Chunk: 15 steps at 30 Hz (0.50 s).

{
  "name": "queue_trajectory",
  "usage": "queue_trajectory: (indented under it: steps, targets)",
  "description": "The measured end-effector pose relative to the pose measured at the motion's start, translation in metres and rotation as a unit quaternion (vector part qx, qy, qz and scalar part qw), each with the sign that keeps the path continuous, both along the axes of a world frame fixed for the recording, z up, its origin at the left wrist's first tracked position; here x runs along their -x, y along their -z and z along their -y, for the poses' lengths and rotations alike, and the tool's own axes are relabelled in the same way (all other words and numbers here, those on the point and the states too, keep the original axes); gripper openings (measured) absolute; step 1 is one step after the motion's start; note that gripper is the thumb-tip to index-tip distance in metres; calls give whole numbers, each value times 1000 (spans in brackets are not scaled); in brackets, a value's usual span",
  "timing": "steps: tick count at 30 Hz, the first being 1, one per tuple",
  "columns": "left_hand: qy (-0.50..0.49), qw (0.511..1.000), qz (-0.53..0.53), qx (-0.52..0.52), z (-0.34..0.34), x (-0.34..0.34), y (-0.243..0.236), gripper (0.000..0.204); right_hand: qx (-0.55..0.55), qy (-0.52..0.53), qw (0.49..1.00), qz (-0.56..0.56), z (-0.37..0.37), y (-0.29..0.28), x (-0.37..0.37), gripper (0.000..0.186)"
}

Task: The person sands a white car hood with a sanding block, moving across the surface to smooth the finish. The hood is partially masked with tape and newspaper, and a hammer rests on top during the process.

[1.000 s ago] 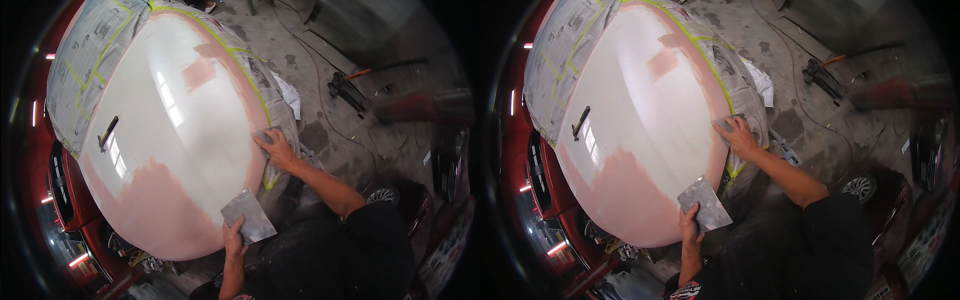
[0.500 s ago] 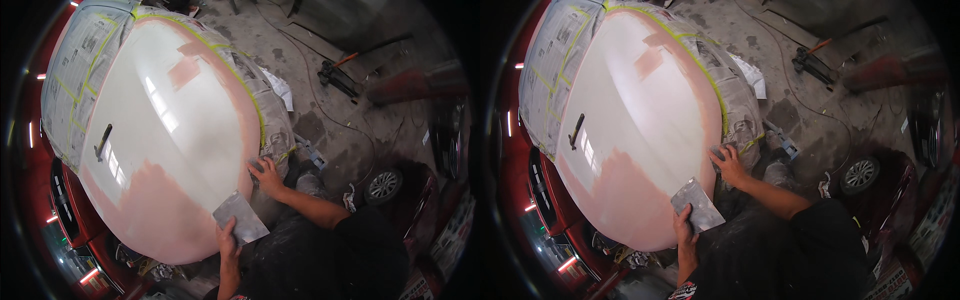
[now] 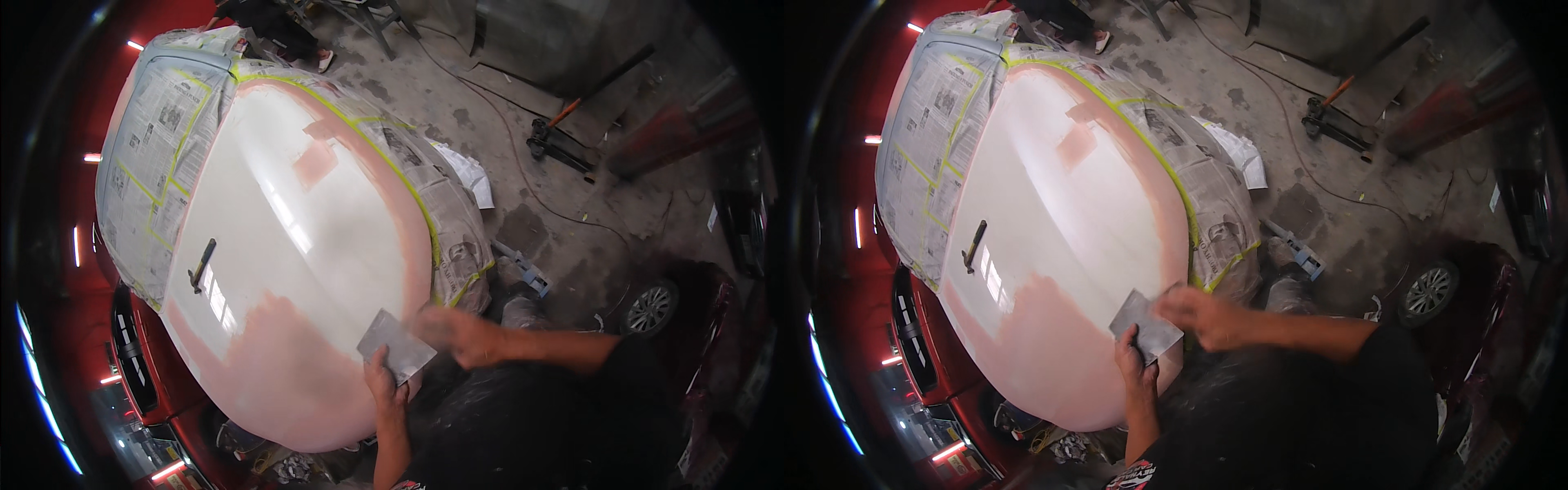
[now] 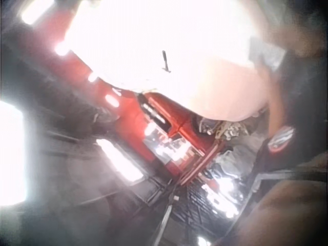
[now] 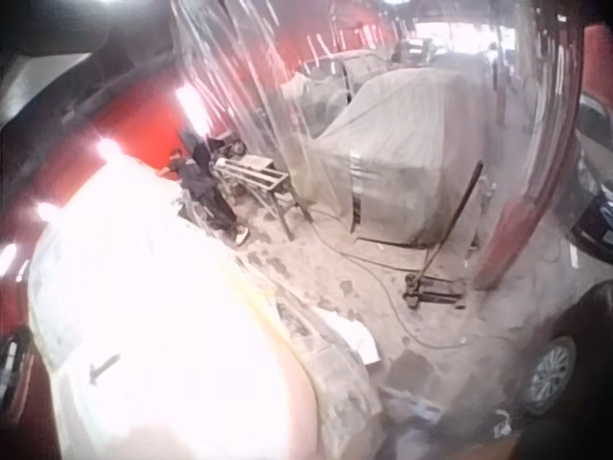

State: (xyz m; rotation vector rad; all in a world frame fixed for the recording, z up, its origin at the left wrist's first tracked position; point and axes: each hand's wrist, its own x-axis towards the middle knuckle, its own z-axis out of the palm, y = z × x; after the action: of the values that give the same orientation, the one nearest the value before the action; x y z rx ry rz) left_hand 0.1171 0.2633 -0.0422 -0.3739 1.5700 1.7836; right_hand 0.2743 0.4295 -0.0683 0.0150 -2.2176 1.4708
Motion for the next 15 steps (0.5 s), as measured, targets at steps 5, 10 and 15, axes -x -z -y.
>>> queue_trajectory:
  steps: [5, 10, 15]
  targets:
    - [60, 997, 42, -9, -35, -1, -38, 38, -158, -53, 986, 13, -7, 8, -27, 63]
    - [80, 994, -25, -64, -63, 7, -89, 46, -207, -65, 960, 179, -64, 72, -27, 72]
    - [110, 983, -125, 71, -78, 6, -68, 37, 8, 58, 986, 157, -140, 39, 31, 88]
